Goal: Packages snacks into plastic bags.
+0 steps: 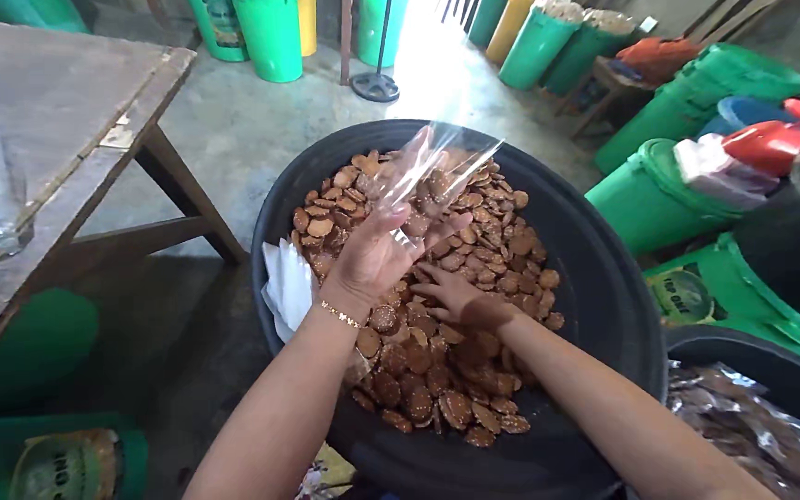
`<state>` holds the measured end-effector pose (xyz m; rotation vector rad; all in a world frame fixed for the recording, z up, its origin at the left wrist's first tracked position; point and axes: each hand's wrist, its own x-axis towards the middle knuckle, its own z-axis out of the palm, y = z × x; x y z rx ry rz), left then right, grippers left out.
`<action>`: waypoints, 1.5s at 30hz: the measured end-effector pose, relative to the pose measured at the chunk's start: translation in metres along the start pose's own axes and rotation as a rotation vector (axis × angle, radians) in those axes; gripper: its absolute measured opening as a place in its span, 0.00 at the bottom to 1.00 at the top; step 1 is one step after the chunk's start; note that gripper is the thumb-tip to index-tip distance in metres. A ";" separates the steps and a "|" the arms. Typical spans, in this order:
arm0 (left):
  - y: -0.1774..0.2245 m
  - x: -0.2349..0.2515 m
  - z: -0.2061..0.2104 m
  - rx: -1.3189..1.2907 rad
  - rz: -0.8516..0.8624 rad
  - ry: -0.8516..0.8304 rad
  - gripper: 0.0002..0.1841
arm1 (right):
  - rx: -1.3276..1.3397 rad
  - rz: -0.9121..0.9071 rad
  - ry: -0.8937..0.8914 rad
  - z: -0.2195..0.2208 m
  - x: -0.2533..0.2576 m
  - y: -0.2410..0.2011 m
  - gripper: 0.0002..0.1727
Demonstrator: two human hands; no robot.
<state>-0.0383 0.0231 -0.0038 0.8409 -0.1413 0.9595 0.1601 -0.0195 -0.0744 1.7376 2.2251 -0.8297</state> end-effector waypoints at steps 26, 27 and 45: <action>-0.001 0.007 0.019 0.091 -0.153 0.024 0.20 | 1.892 -0.231 0.871 -0.068 -0.099 -0.053 0.23; -0.002 0.005 0.023 0.114 -0.217 -0.008 0.24 | 1.917 -0.233 0.901 -0.068 -0.102 -0.056 0.23; -0.017 -0.001 0.034 0.099 -0.349 0.042 0.30 | 2.067 -0.187 1.067 -0.055 -0.102 -0.059 0.16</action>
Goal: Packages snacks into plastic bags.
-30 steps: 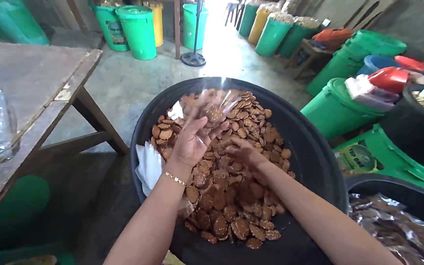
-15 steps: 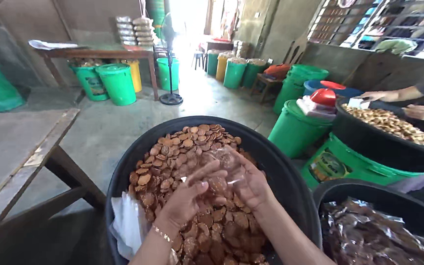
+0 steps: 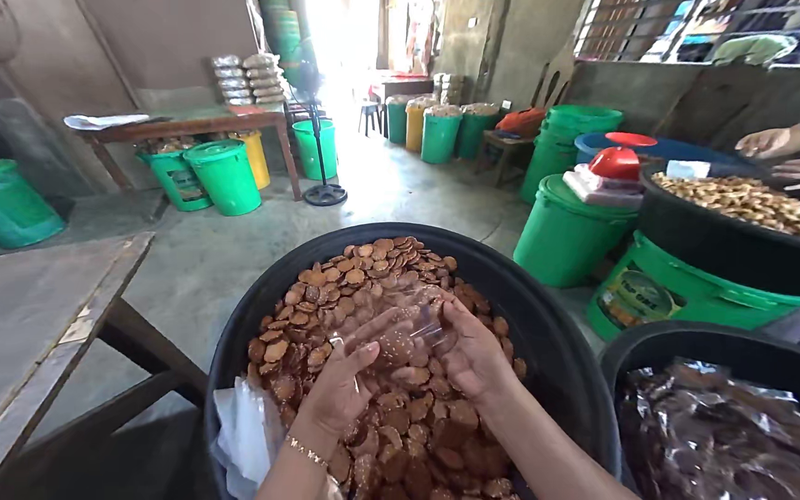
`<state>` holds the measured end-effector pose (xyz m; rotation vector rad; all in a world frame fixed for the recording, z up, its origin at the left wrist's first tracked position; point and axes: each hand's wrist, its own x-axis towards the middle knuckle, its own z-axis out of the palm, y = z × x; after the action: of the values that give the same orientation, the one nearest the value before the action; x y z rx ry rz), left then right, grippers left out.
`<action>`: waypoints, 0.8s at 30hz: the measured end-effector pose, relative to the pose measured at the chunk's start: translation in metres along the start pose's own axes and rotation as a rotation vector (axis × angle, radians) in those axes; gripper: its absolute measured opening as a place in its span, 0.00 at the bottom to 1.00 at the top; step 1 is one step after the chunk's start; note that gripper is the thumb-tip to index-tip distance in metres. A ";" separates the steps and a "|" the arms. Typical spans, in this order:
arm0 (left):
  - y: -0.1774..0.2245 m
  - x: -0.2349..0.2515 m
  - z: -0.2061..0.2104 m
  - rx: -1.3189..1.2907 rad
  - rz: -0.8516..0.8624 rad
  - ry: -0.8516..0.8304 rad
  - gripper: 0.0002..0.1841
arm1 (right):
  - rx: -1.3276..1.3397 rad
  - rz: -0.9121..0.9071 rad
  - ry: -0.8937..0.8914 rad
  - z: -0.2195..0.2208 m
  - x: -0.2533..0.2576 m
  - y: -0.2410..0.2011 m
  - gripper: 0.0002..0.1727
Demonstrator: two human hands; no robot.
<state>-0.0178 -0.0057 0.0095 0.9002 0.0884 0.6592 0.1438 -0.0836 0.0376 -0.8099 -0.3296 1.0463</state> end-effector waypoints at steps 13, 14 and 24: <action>-0.005 0.004 -0.008 0.034 0.150 -0.001 0.21 | 0.126 -0.021 0.062 -0.009 0.008 -0.012 0.19; -0.003 0.005 -0.011 0.043 0.170 -0.019 0.21 | 0.142 -0.041 0.040 -0.011 0.009 -0.019 0.20; 0.005 -0.004 -0.002 0.182 0.039 -0.114 0.33 | -0.767 -0.365 -0.349 -0.016 -0.029 -0.041 0.17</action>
<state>-0.0245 -0.0046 0.0113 1.1155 0.0286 0.6419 0.1656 -0.1264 0.0604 -1.1844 -1.1789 0.6980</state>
